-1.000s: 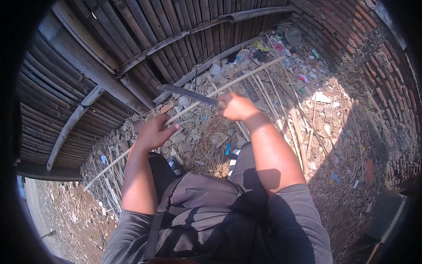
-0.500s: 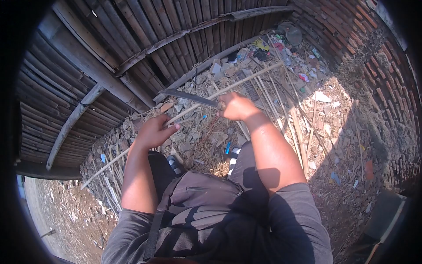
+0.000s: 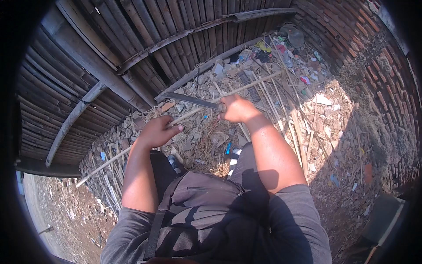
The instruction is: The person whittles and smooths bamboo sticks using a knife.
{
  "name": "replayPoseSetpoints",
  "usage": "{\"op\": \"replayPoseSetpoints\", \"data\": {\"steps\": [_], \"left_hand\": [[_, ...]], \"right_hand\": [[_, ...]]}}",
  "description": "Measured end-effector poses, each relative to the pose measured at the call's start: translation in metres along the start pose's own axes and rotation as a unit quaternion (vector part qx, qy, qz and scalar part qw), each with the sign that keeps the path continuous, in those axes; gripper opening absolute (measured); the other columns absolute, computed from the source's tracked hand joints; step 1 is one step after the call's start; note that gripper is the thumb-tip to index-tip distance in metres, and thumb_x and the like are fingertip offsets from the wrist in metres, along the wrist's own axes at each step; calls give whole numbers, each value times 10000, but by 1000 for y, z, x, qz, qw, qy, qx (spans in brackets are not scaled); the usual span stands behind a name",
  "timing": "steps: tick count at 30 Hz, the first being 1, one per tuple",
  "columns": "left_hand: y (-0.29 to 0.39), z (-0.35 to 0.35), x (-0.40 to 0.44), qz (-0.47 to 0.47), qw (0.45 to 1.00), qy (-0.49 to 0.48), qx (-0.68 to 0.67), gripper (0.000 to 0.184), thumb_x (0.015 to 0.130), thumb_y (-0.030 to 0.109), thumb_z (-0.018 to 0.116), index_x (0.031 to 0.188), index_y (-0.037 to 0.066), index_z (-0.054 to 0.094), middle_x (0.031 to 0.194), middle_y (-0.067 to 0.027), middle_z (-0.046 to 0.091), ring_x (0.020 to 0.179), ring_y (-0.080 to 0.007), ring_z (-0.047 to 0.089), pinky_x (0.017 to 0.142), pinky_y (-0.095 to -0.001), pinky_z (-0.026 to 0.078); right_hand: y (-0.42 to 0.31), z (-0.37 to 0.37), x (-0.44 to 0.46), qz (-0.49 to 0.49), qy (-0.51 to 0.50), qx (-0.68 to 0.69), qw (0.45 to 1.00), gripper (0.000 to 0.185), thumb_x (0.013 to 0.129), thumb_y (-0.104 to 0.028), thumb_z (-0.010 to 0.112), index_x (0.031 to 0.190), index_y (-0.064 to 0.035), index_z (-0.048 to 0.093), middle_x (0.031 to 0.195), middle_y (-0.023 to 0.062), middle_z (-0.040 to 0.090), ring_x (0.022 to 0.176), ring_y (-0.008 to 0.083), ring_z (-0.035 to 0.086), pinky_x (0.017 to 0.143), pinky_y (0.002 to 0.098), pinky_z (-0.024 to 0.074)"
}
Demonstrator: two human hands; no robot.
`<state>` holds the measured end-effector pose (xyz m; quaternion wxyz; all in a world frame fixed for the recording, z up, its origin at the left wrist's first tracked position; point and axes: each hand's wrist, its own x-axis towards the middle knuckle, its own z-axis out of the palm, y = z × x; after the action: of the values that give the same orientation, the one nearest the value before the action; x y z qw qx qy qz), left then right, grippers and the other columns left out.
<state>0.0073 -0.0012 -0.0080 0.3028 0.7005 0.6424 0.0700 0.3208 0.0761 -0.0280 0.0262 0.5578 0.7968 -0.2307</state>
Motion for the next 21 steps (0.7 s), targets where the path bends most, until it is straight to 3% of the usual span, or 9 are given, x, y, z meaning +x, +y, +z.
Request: {"op": "replayPoseSetpoints", "data": {"steps": [17, 21], "left_hand": [[2, -1, 1, 1, 1000, -2, -3, 681, 901, 603, 755, 1201, -7, 717, 1015, -228, 750, 982, -379, 733, 865, -462, 553], [3, -3, -1, -6, 1000, -2, -7, 673, 907, 597, 748, 1203, -7, 717, 1005, -228, 749, 968, -373, 735, 860, -462, 554]], "right_hand": [[-2, -14, -8, -9, 0, 47, 999, 607, 832, -428, 833, 1331, -119, 682, 1335, 222, 680, 1261, 385, 643, 1062, 454, 522], [15, -17, -6, -7, 66, 74, 995, 568, 822, -400, 838, 1296, -117, 705, 1292, 218, 702, 1223, 379, 661, 1047, 459, 528]]}}
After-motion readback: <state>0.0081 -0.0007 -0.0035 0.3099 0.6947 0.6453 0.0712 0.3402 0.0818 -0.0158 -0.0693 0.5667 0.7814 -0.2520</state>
